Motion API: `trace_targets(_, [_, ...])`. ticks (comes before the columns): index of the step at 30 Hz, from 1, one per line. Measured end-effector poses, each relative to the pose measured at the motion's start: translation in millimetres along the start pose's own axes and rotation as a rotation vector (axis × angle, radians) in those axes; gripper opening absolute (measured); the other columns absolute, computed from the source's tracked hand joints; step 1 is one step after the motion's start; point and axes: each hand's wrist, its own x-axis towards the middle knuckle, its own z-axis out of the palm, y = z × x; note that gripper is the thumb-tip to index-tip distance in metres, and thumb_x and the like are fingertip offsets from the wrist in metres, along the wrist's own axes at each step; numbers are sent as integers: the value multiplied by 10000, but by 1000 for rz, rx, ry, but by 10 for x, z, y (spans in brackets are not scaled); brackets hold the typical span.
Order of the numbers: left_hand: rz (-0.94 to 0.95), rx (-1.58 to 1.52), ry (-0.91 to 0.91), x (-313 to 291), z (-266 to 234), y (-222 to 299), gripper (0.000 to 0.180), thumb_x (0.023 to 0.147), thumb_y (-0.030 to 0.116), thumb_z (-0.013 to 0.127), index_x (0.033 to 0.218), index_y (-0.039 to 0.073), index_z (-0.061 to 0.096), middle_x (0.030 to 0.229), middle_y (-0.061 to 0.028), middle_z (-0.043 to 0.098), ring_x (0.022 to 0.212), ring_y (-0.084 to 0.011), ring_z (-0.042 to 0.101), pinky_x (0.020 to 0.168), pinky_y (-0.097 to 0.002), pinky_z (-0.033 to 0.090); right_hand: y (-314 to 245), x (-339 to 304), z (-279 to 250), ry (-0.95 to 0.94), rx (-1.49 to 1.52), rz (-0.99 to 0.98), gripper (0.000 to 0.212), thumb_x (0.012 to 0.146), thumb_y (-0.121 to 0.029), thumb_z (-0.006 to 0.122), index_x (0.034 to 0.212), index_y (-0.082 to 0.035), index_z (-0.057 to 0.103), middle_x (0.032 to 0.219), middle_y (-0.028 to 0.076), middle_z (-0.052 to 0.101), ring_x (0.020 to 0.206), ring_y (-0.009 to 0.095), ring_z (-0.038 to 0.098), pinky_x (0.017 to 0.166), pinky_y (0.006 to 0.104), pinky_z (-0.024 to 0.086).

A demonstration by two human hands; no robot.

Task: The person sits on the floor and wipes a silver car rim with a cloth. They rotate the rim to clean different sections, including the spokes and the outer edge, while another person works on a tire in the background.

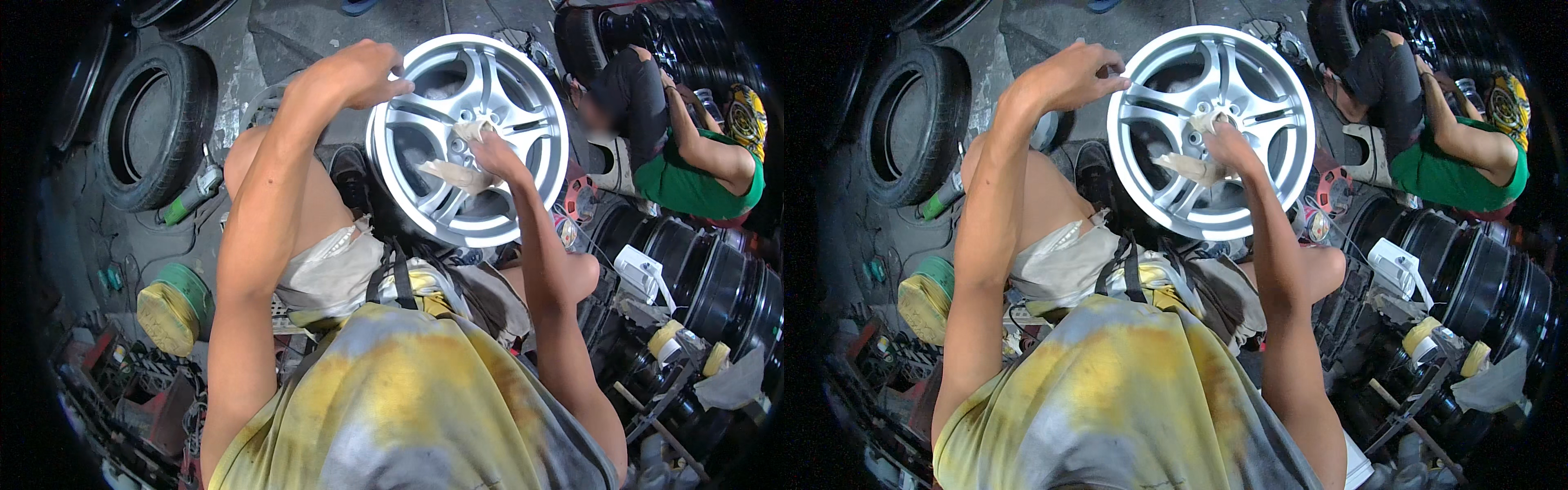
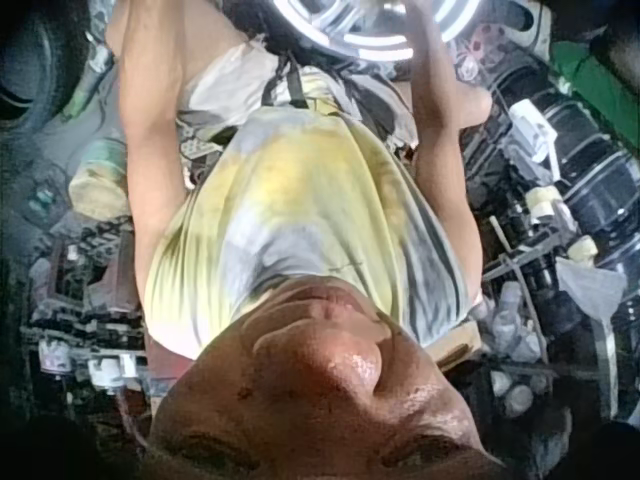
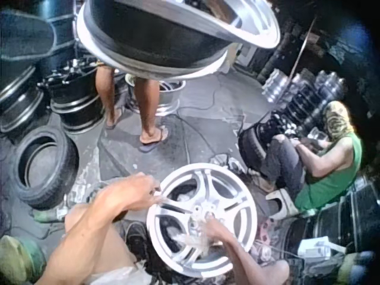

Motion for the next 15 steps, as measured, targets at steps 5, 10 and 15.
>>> trace_targets(5, [-11, 28, 10, -16, -60, 82, 373, 951, 329, 664, 1149, 21, 735, 976, -218, 745, 874, -355, 730, 837, -426, 574, 51, -122, -355, 33, -79, -143, 386, 909, -224, 549, 1151, 55, 663, 1000, 358, 671, 998, 481, 666, 916, 511, 501])
trace_targets(10, [9, -6, 9, 142, 11, 267, 383, 945, 342, 671, 1155, 28, 736, 976, -218, 739, 910, -365, 721, 860, -437, 564, -80, 217, -185, 64, -607, -262, 225, 885, -186, 585, 957, -27, 726, 900, 239, 733, 845, 399, 729, 762, 507, 573])
trace_targets(15, [-2, -43, -55, 178, -30, 325, 403, 942, 384, 668, 1148, 45, 739, 1060, -202, 727, 986, -355, 701, 906, -446, 542, -218, 67, -88, 66, -763, -170, 193, 911, -116, 560, 986, -102, 737, 887, 154, 762, 834, 310, 759, 715, 411, 591])
